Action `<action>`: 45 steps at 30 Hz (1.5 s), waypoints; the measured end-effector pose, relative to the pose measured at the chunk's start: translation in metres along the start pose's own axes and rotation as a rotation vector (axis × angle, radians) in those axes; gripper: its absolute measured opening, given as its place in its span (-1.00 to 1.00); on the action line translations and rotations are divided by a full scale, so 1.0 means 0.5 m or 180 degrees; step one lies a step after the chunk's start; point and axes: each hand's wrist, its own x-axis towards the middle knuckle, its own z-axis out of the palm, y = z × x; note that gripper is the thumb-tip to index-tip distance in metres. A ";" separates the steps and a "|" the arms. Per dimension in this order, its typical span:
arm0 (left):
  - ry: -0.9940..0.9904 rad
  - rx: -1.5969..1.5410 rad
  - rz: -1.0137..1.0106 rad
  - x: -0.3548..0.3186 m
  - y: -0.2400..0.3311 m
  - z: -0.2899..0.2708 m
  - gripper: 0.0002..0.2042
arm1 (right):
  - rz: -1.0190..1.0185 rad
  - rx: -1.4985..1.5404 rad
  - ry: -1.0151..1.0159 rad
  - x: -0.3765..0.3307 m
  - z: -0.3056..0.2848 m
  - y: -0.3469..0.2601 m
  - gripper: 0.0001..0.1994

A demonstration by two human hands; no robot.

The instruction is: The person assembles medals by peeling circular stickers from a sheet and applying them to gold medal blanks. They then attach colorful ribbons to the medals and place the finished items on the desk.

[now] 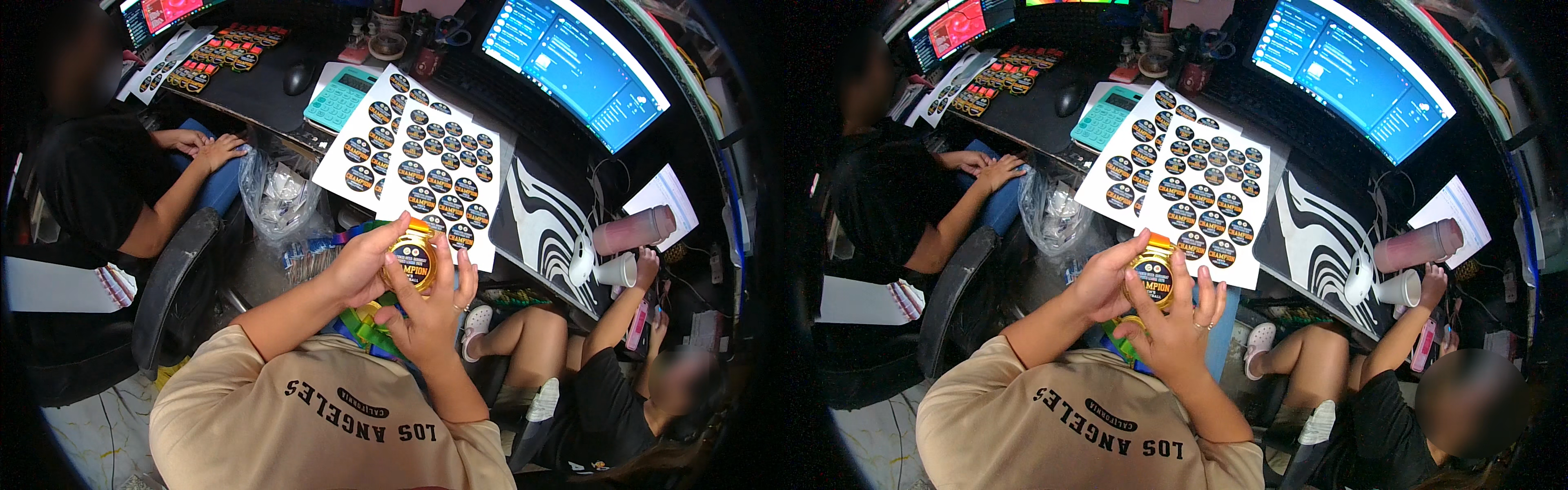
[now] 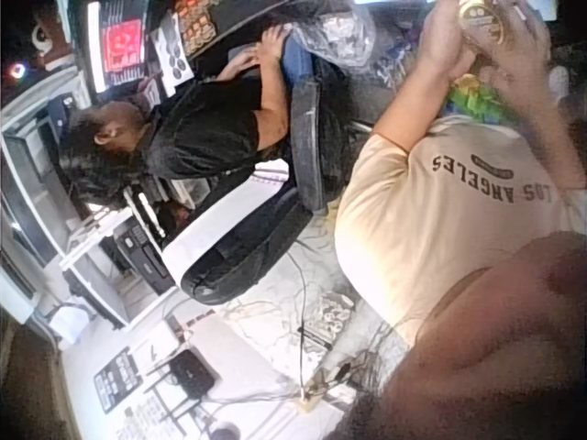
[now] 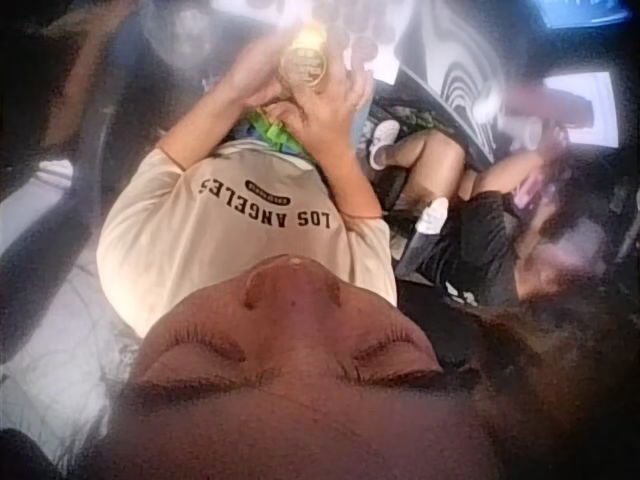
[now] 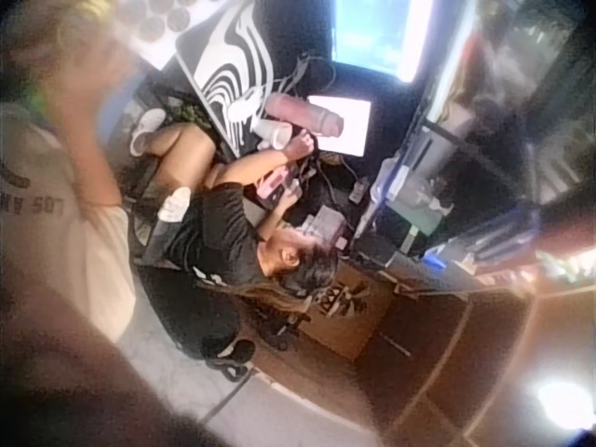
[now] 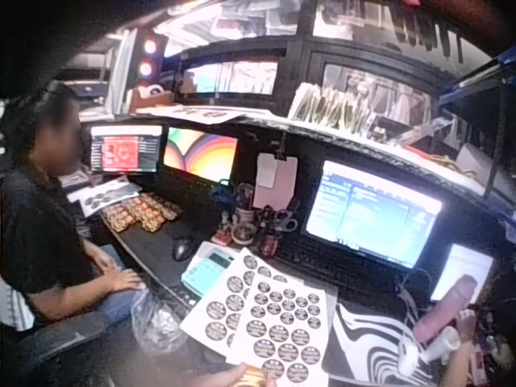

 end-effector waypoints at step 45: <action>-0.1466 0.2828 -0.0185 -0.058 0.036 -0.004 -0.71 | 0.1780 0.6700 -0.1467 -0.024 0.022 0.052 -0.33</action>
